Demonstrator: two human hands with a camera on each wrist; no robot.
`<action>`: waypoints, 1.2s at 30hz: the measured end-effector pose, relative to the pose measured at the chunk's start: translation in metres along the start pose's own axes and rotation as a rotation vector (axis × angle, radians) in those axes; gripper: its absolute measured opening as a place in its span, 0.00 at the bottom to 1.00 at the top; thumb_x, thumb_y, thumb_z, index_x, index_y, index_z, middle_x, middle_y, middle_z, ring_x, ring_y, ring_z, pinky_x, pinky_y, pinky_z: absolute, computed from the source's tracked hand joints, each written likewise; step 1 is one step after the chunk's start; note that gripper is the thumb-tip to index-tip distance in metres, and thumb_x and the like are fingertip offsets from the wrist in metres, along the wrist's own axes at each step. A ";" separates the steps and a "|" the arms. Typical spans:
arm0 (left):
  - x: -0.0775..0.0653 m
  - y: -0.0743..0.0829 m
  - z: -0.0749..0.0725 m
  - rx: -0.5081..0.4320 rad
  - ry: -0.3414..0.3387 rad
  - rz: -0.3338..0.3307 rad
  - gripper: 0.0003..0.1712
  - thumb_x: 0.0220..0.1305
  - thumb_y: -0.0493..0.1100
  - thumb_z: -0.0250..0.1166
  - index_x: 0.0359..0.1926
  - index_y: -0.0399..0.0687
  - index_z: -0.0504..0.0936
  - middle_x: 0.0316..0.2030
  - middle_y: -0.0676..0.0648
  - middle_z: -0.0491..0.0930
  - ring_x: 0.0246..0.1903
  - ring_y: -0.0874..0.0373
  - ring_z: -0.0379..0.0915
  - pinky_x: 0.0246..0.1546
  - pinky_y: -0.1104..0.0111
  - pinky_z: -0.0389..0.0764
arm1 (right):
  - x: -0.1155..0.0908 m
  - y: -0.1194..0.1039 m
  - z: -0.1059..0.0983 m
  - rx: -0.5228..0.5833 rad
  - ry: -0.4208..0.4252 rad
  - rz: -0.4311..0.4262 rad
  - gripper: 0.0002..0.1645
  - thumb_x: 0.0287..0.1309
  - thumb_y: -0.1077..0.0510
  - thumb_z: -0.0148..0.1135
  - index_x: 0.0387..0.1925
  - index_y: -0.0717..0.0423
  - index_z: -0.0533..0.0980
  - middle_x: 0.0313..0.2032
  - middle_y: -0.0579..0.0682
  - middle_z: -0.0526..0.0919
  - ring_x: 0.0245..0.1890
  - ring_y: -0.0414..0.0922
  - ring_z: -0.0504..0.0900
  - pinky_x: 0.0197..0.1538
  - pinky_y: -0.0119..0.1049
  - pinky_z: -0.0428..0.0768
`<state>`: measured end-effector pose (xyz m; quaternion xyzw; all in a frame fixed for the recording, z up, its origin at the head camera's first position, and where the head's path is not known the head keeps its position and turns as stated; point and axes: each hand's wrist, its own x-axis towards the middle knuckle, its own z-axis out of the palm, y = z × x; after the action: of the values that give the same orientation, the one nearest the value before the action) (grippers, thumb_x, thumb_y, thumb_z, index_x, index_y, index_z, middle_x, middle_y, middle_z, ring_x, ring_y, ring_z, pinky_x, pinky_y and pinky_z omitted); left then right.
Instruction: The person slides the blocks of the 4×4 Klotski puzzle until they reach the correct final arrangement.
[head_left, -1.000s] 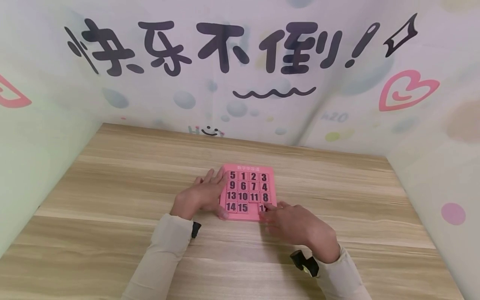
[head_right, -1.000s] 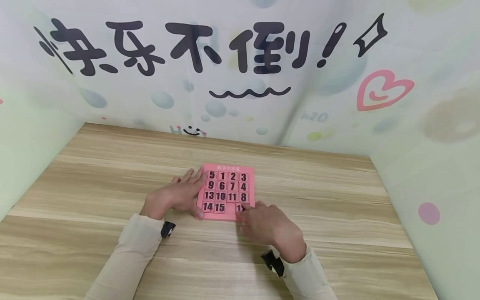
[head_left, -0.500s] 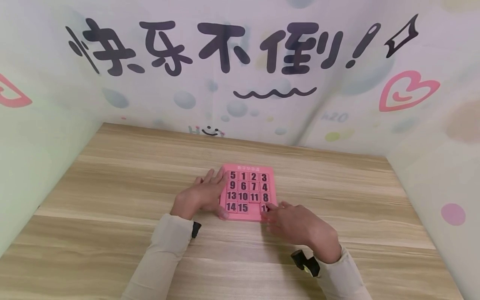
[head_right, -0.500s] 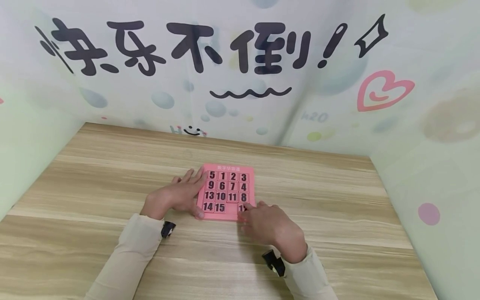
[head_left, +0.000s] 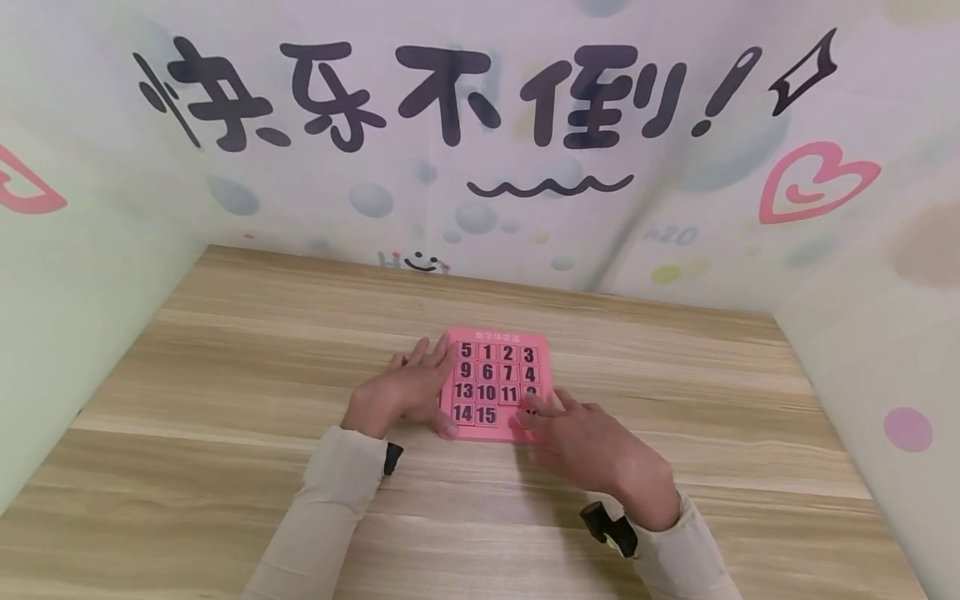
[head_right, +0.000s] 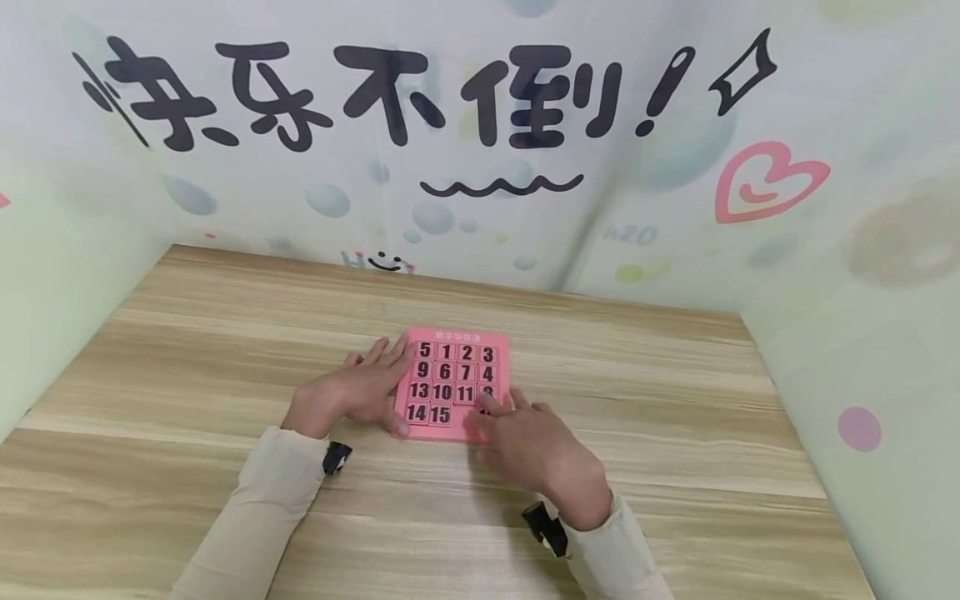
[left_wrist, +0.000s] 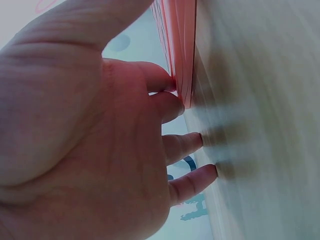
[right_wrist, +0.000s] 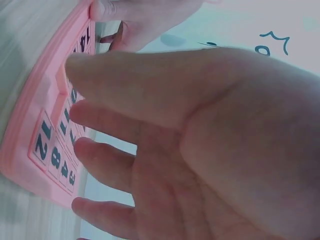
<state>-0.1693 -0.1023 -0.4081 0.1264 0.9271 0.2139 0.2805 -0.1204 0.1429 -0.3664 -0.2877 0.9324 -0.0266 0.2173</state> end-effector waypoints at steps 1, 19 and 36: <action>0.000 0.000 0.000 0.001 0.000 -0.001 0.72 0.47 0.54 0.78 0.79 0.46 0.38 0.79 0.48 0.27 0.77 0.45 0.19 0.76 0.47 0.32 | 0.000 -0.001 0.001 -0.007 0.011 -0.008 0.30 0.70 0.49 0.56 0.71 0.45 0.67 0.74 0.49 0.63 0.73 0.65 0.57 0.69 0.64 0.64; -0.001 -0.001 0.000 0.013 -0.001 0.009 0.71 0.48 0.56 0.78 0.79 0.45 0.38 0.79 0.47 0.28 0.78 0.45 0.20 0.76 0.47 0.33 | 0.016 -0.019 0.021 -0.090 0.068 -0.121 0.32 0.72 0.47 0.54 0.74 0.45 0.63 0.76 0.46 0.58 0.76 0.59 0.53 0.73 0.59 0.59; -0.001 0.000 -0.001 0.011 -0.005 0.018 0.71 0.48 0.55 0.77 0.79 0.44 0.37 0.79 0.47 0.28 0.77 0.44 0.20 0.76 0.46 0.33 | 0.019 -0.021 0.025 -0.110 0.023 -0.102 0.33 0.72 0.44 0.52 0.74 0.43 0.62 0.76 0.46 0.56 0.76 0.59 0.53 0.73 0.59 0.59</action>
<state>-0.1690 -0.1034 -0.4066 0.1370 0.9264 0.2110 0.2800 -0.1131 0.1167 -0.3924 -0.3460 0.9190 0.0102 0.1886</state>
